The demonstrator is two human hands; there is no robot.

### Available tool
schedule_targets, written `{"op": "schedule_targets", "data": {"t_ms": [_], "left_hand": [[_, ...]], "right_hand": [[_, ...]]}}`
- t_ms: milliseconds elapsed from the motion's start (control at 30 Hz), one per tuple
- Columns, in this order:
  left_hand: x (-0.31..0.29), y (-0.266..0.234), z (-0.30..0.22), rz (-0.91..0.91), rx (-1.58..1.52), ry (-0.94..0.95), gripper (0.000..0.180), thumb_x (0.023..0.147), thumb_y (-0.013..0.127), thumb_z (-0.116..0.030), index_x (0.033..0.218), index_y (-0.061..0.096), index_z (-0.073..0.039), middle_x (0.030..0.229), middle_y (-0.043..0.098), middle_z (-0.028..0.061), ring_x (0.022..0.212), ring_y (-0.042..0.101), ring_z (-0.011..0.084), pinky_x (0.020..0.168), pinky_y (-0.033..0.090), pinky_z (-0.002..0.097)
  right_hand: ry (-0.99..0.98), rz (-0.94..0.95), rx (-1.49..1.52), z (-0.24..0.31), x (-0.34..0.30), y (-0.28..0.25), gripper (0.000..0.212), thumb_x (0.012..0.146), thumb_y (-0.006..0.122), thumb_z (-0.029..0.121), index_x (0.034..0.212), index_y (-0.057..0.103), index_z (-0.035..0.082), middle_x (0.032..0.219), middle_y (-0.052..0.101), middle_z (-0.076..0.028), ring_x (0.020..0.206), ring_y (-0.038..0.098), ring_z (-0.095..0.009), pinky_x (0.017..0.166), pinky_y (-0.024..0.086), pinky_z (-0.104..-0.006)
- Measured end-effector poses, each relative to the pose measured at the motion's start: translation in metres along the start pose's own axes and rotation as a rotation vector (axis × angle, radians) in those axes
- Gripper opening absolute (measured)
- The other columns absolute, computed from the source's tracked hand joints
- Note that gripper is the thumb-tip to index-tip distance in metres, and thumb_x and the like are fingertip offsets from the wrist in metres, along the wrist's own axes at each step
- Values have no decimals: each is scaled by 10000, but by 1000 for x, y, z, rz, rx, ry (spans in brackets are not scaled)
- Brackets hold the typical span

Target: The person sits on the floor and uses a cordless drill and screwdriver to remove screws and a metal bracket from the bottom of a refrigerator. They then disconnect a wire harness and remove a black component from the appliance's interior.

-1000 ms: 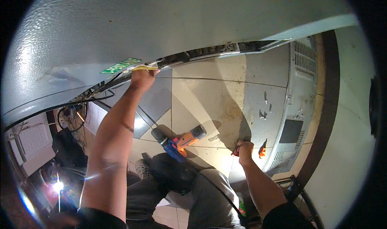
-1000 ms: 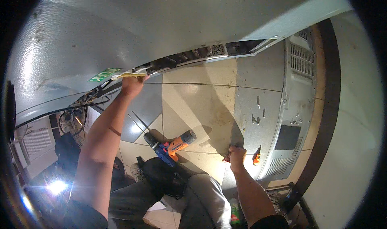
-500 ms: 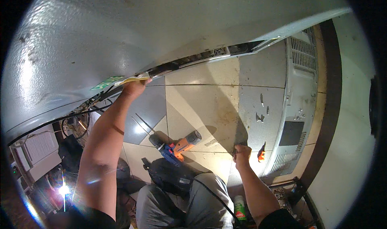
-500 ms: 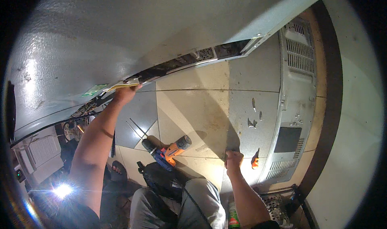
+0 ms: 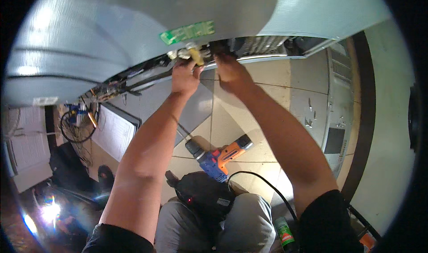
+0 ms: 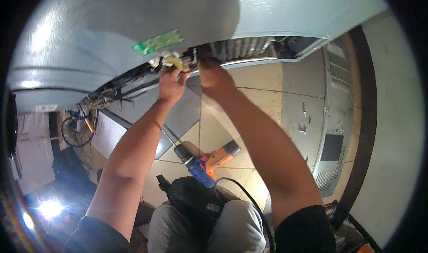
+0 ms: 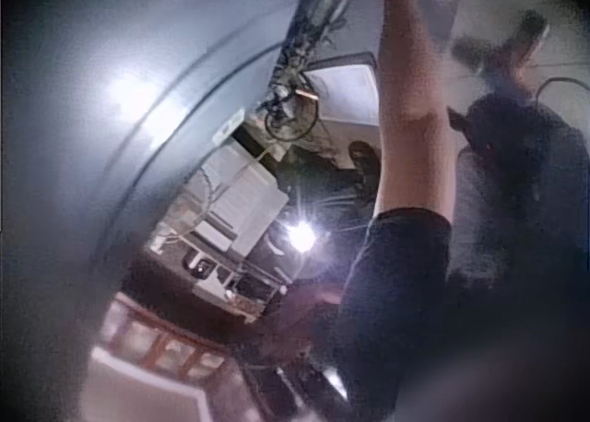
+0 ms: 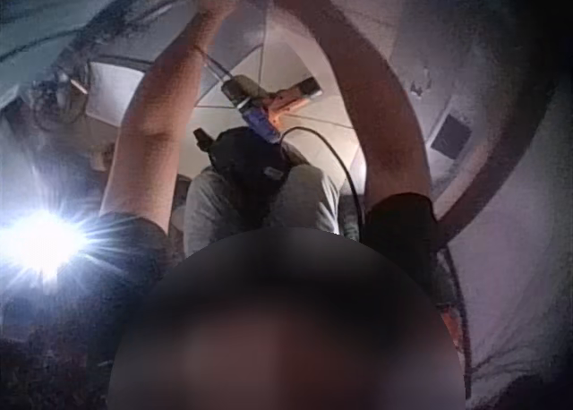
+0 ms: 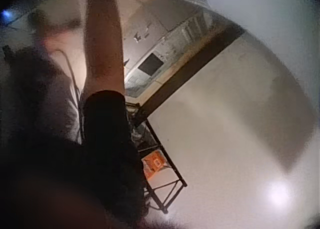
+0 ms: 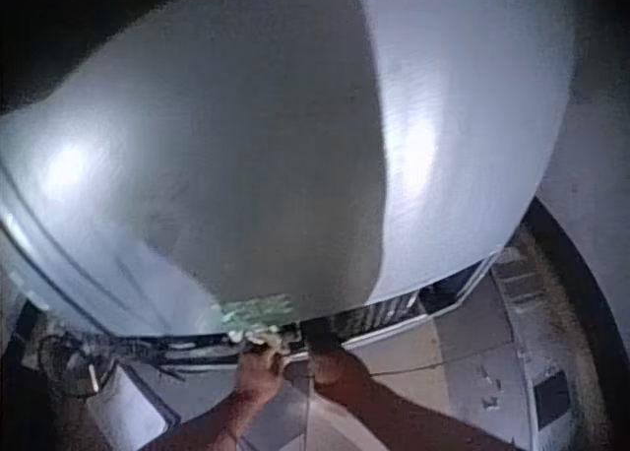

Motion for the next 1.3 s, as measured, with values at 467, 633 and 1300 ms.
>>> {"op": "schedule_targets", "data": {"t_ms": [467, 633, 1300], "left_hand": [[6, -5, 6, 19, -172, -46, 149, 814, 705, -115, 958, 744, -107, 952, 717, 137, 959, 668, 355, 898, 484, 476], [5, -6, 8, -55, -292, -29, 81, 780, 727, -101, 860, 741, -99, 924, 704, 132, 936, 658, 351, 872, 481, 465], [3, -21, 13, -1, -586, 24, 103, 816, 748, -53, 903, 698, -32, 911, 674, 126, 868, 640, 329, 789, 510, 409]], "right_hand": [[4, 375, -559, 8, 29, 3, 318, 817, 607, -7, 1119, 655, 79, 1145, 654, -166, 1053, 668, -359, 855, 573, -486], [-25, 262, -543, 7, 25, 9, 339, 748, 646, -33, 1076, 649, 55, 1125, 654, -156, 1047, 661, -367, 857, 570, -488], [-58, -121, -104, -15, -43, -14, 403, 813, 668, 52, 1213, 618, 48, 1209, 600, -194, 1131, 587, -397, 936, 518, -475]]}}
Point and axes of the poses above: each hand's wrist, its own x-axis towards the middle knuckle, its own y-axis out of the palm, z = x × y, the point moved 2 cm from there along x, towards the middle knuckle
